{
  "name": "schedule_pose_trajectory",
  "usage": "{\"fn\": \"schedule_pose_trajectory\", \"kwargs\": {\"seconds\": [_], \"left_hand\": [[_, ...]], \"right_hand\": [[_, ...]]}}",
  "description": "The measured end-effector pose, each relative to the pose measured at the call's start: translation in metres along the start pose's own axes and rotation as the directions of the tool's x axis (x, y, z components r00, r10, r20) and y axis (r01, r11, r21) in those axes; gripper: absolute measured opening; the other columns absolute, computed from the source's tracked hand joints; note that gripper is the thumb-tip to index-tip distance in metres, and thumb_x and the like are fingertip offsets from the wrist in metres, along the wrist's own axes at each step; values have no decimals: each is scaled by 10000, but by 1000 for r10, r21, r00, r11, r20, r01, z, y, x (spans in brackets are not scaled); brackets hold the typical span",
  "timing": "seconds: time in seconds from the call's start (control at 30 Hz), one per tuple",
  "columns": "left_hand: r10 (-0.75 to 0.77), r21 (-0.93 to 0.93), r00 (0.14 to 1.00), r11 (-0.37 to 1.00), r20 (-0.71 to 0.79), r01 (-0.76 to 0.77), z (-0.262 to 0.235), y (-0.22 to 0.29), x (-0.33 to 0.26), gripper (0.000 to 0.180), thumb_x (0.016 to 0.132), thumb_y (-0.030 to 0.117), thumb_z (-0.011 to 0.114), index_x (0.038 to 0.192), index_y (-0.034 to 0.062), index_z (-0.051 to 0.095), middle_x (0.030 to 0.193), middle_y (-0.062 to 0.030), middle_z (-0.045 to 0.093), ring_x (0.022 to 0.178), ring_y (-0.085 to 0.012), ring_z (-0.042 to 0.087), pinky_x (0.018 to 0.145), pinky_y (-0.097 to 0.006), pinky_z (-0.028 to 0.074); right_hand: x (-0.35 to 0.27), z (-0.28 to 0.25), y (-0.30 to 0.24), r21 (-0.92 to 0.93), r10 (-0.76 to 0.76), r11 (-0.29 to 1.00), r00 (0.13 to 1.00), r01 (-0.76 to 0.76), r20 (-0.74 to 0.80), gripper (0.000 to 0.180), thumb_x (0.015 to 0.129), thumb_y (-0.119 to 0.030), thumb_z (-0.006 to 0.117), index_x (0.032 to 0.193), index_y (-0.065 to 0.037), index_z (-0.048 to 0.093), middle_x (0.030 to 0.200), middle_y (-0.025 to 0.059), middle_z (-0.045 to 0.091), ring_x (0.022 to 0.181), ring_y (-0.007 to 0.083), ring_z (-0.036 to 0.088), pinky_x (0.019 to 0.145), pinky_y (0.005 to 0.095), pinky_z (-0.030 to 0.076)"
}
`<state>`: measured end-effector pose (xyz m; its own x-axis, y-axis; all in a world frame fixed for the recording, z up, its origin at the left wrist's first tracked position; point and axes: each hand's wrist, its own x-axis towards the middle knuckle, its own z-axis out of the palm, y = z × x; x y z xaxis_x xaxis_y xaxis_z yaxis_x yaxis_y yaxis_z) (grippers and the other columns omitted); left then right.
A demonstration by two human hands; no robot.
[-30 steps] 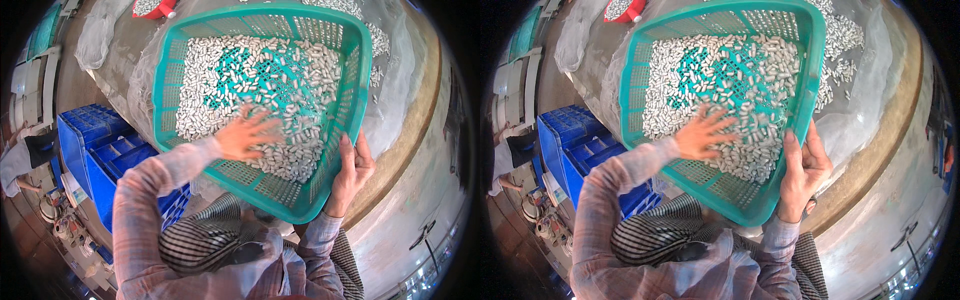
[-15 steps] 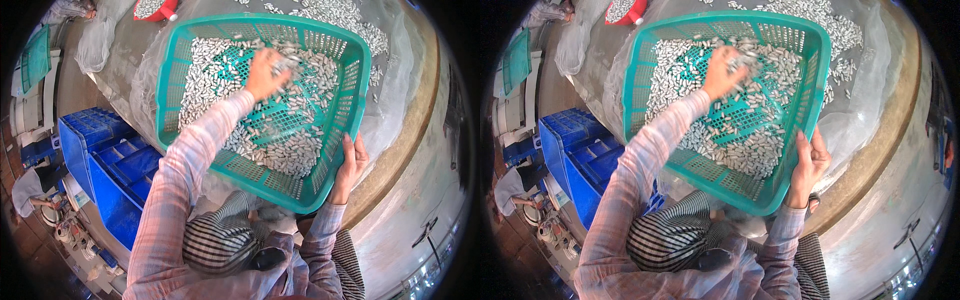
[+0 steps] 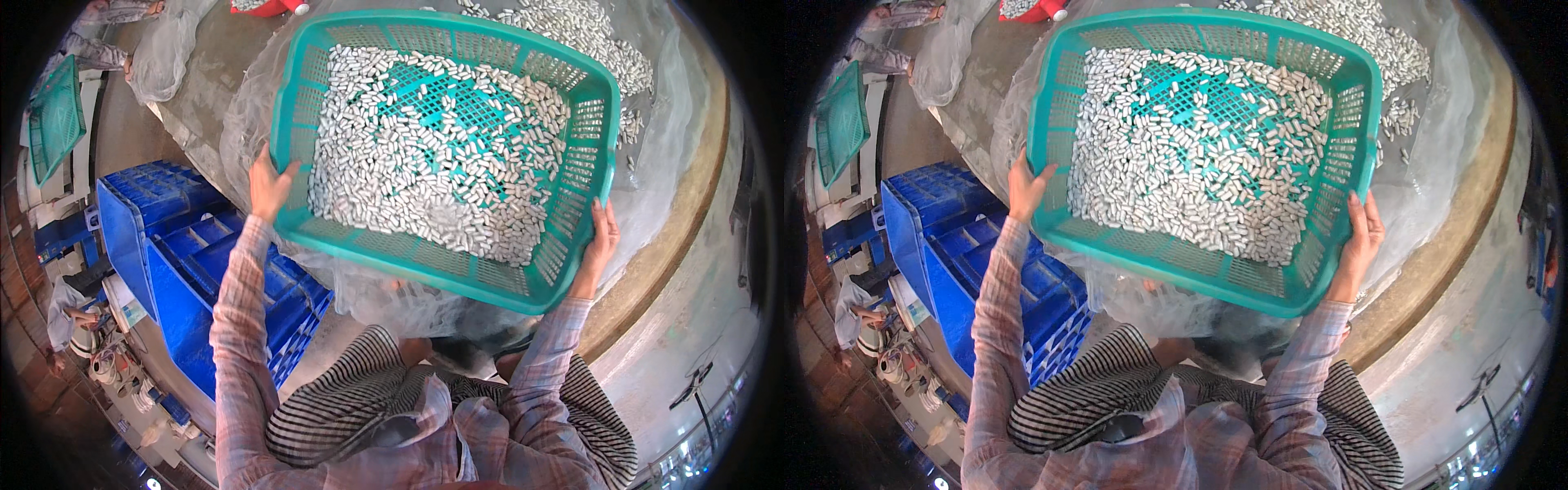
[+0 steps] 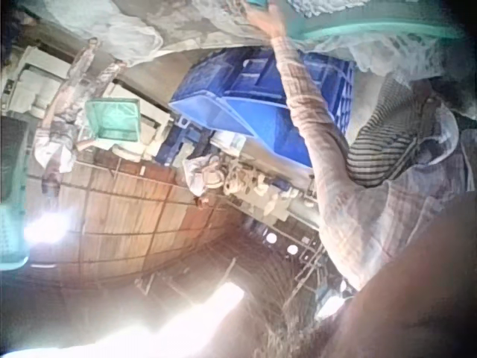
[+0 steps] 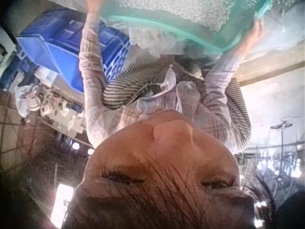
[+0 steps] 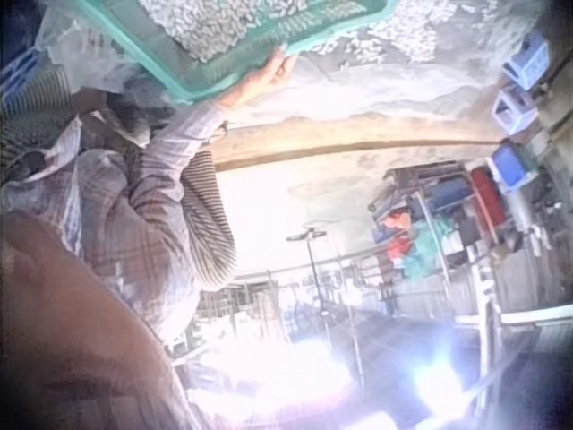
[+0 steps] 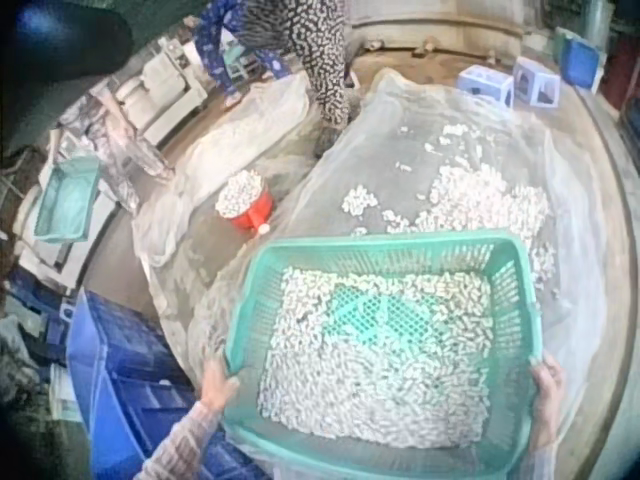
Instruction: The person scoops white pellets from a large pile into a green basket using a red scoop and their hands. They then carry the basket to a rotating yellow machine and pour the pellets into it. The person repeats this process multiple times.
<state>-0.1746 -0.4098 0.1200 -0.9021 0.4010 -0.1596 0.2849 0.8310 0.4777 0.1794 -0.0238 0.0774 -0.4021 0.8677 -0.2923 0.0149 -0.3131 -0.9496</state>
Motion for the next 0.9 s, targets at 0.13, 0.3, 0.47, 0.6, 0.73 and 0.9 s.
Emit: {"fn": "schedule_pose_trajectory", "kwargs": {"seconds": [0.13, 0.3, 0.47, 0.6, 0.73, 0.9], "left_hand": [[199, -94, 972, 973, -125, -211, -31, -9, -22, 437, 750, 73, 719, 1144, -45, 571, 934, -132, 693, 827, -171, 635, 741, -322, 505], [8, -150, 998, 989, -60, -17, -65, -102, 18, 443, 779, 84, 707, 1167, -61, 551, 995, -105, 666, 876, -166, 613, 807, -294, 476], [372, 202, 876, 925, -307, -321, -23, -4, 12, 596, 859, 152, 645, 1364, -38, 390, 1382, -198, 453, 1280, -280, 436, 1069, -344, 312], [404, 102, 901, 901, 160, -422, 67, -20, 6, 663, 915, 260, 554, 1455, 16, 255, 1518, -169, 254, 1420, -358, 154, 1147, -427, 135], [383, 110, 922, 916, 54, -386, 120, 49, 16, 678, 912, 425, 513, 1474, 141, 262, 1532, -157, 214, 1391, -404, 177, 1118, -540, 133], [632, -12, 749, 766, 201, -643, 129, 126, -37, 699, 886, 547, 479, 1465, 200, 298, 1550, -134, 167, 1407, -402, 121, 1118, -580, 74]], "right_hand": [[-27, -2, -9, 106, 105, 987, 988, -118, 116, 319, 860, -73, 637, 1163, 27, 624, 965, 43, 668, 789, 77, 590, 733, 238, 478], [-90, 141, -82, 169, 74, 983, 997, -77, 24, 400, 818, 30, 673, 1208, 51, 587, 740, -62, 596, 580, -28, 406, 531, 139, 298], [-89, 115, -72, 25, 54, 998, 998, -55, 39, 408, 832, 10, 674, 1224, 60, 571, 692, -68, 584, 550, -32, 383, 504, 140, 266], [-89, 108, -86, 92, 89, 992, 996, -89, -1, 429, 836, 18, 668, 1245, 71, 546, 728, -44, 617, 585, -20, 440, 534, 143, 304], [-97, 113, -94, 92, 29, 995, 1000, -27, -11, 429, 859, 32, 631, 1269, 83, 515, 835, 6, 666, 650, -8, 499, 594, 133, 350], [-87, 120, -111, -35, 13, 999, 1000, -13, -6, 433, 856, 4, 646, 1260, 92, 517, 749, 8, 671, 588, -15, 488, 555, 133, 327]]}}
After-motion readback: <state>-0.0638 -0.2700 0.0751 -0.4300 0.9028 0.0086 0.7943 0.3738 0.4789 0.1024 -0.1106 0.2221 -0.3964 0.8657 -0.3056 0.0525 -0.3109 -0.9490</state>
